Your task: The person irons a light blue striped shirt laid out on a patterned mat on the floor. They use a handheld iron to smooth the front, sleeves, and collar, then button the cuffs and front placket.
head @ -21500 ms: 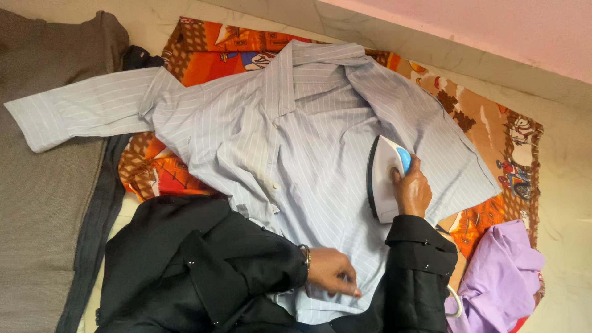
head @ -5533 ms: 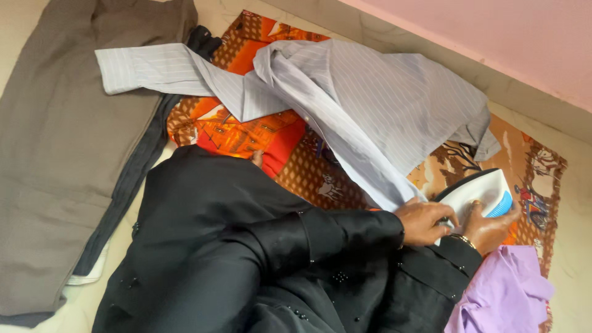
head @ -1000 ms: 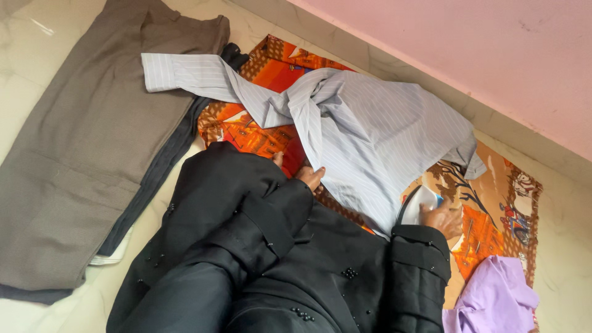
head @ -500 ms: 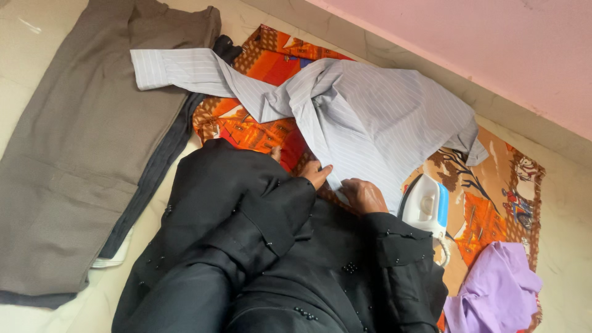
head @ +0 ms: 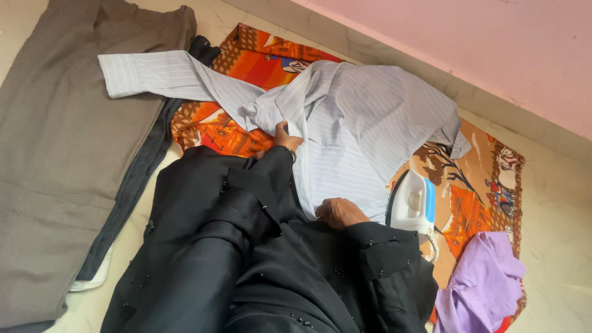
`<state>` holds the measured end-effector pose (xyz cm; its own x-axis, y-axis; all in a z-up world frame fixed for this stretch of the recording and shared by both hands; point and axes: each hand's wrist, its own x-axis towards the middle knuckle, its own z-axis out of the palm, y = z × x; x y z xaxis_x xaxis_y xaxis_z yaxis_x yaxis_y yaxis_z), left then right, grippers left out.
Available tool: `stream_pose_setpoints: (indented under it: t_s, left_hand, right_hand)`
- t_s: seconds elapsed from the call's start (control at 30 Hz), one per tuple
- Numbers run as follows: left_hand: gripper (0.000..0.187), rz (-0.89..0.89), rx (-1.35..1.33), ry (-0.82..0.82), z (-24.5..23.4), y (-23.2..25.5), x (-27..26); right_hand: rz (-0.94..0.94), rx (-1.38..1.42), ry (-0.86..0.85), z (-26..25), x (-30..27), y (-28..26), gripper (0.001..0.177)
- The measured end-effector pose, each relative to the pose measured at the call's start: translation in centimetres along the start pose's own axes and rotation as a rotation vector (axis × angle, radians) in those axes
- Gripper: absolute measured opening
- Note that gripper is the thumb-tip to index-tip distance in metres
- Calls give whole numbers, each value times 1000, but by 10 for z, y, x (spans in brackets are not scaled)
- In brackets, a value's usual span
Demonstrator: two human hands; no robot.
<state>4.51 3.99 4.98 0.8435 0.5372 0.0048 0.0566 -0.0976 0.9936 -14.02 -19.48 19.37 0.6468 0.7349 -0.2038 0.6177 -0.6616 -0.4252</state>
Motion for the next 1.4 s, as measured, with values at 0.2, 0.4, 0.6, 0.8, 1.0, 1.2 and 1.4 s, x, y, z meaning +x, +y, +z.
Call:
stream_pose_setpoints:
  t_s: [0.2, 0.4, 0.6, 0.8, 1.0, 1.2, 1.4]
  left_hand:
    - [89, 54, -425, -489, -32, 77, 35]
    - [62, 351, 75, -539, -113, 130, 22]
    - [58, 266, 256, -243, -199, 126, -45]
    - [56, 327, 474, -132, -194, 140, -67]
    - [45, 361, 498, -209, -196, 156, -73]
    - [36, 267, 438, -251, -193, 170, -84]
    - [64, 198, 479, -265, -182, 155, -76]
  right_hand:
    - [142, 114, -43, -5, 0, -3, 15]
    - [90, 131, -1, -14, 3, -15, 15]
    - [174, 98, 44, -22, 2, -24, 20]
    - [513, -347, 794, -53, -37, 59, 35]
    - [1070, -384, 978, -43, -114, 168, 65]
    - [1174, 55, 712, -34, -117, 194, 56]
    - [1143, 179, 711, -43, -112, 183, 55]
